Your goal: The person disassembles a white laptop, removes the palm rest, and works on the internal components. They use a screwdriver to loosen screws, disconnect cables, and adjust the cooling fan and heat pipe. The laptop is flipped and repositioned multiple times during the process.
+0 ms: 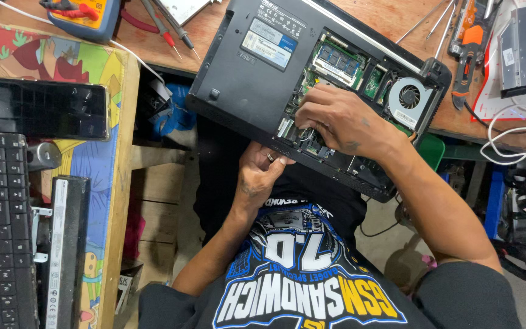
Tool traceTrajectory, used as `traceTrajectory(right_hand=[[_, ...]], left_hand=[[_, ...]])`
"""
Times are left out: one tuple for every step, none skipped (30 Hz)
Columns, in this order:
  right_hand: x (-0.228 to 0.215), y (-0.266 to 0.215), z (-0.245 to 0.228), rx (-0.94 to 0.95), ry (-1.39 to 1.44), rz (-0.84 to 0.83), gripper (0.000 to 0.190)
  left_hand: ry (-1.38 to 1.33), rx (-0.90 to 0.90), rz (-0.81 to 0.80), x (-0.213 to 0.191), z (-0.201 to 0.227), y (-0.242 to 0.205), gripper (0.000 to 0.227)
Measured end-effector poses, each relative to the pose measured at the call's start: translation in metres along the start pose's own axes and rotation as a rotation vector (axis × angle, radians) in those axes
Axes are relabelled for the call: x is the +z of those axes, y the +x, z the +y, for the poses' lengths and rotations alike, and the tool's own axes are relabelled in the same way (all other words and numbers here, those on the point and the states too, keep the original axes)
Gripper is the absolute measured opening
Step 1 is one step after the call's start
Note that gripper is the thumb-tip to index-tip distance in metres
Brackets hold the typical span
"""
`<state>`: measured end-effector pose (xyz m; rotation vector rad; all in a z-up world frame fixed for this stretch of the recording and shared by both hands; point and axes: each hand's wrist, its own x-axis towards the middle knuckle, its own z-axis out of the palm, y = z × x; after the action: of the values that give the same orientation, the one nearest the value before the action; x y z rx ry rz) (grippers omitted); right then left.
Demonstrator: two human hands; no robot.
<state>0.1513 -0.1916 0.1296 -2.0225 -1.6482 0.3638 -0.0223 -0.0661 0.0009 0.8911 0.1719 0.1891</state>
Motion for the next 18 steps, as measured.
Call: traceTrajectory(right_hand=[[0.000, 0.001, 0.001, -0.005, -0.005, -0.006, 0.012], [0.000, 0.002, 0.001, -0.009, -0.010, -0.012, 0.012], [0.000, 0.002, 0.001, -0.013, -0.014, -0.017, 0.012], [0.000, 0.002, 0.000, -0.008, -0.026, -0.017, 0.011], [0.000, 0.002, -0.001, -0.004, -0.037, -0.018, 0.011], [0.000, 0.003, -0.002, 0.000, -0.048, -0.019, 0.011], [0.001, 0.003, -0.004, 0.009, -0.060, -0.026, 0.011], [0.001, 0.003, -0.005, 0.019, -0.072, -0.033, 0.011], [0.000, 0.003, -0.006, 0.029, -0.085, -0.039, 0.011], [0.000, 0.004, -0.007, 0.037, -0.104, -0.052, 0.012], [-0.001, 0.004, -0.008, 0.046, -0.122, -0.066, 0.012], [-0.001, 0.004, -0.009, 0.054, -0.140, -0.079, 0.013], [-0.002, 0.005, -0.009, 0.052, -0.148, -0.085, 0.015], [-0.003, 0.005, -0.010, 0.051, -0.155, -0.091, 0.017], [-0.004, 0.006, -0.011, 0.048, -0.162, -0.099, 0.019], [-0.004, 0.007, -0.012, 0.041, -0.170, -0.098, 0.019], [-0.004, 0.007, -0.013, 0.036, -0.177, -0.098, 0.019], [-0.004, 0.008, -0.013, 0.031, -0.184, -0.098, 0.020]], left_hand=[[0.021, -0.004, -0.002, 0.000, 0.001, 0.000, 0.039], [0.017, -0.002, 0.000, 0.001, 0.002, 0.000, 0.039], [0.012, -0.001, 0.002, 0.002, 0.002, 0.001, 0.039], [0.008, 0.000, 0.004, 0.002, 0.003, 0.001, 0.040], [0.003, -0.005, 0.002, 0.003, 0.004, 0.001, 0.040], [-0.001, -0.009, 0.001, 0.003, 0.004, 0.001, 0.040], [-0.006, -0.014, 0.002, 0.003, 0.004, 0.001, 0.041], [-0.010, -0.010, 0.007, 0.003, 0.004, 0.001, 0.041], [-0.014, -0.006, 0.010, 0.003, 0.003, 0.001, 0.041], [-0.018, -0.003, 0.013, 0.003, 0.002, 0.001, 0.042], [-0.018, -0.005, 0.013, 0.003, 0.002, 0.001, 0.041], [-0.017, -0.008, 0.013, 0.003, 0.001, 0.001, 0.041], [-0.016, -0.008, 0.014, 0.003, 0.001, 0.001, 0.041], [-0.009, -0.006, 0.009, 0.002, 0.000, 0.001, 0.041], [-0.003, -0.002, 0.007, 0.002, 0.000, 0.001, 0.041], [0.004, 0.001, 0.005, 0.001, -0.001, 0.001, 0.041], [0.002, -0.004, 0.006, 0.001, -0.001, 0.001, 0.041], [0.001, -0.009, 0.007, 0.000, -0.002, 0.000, 0.040]])
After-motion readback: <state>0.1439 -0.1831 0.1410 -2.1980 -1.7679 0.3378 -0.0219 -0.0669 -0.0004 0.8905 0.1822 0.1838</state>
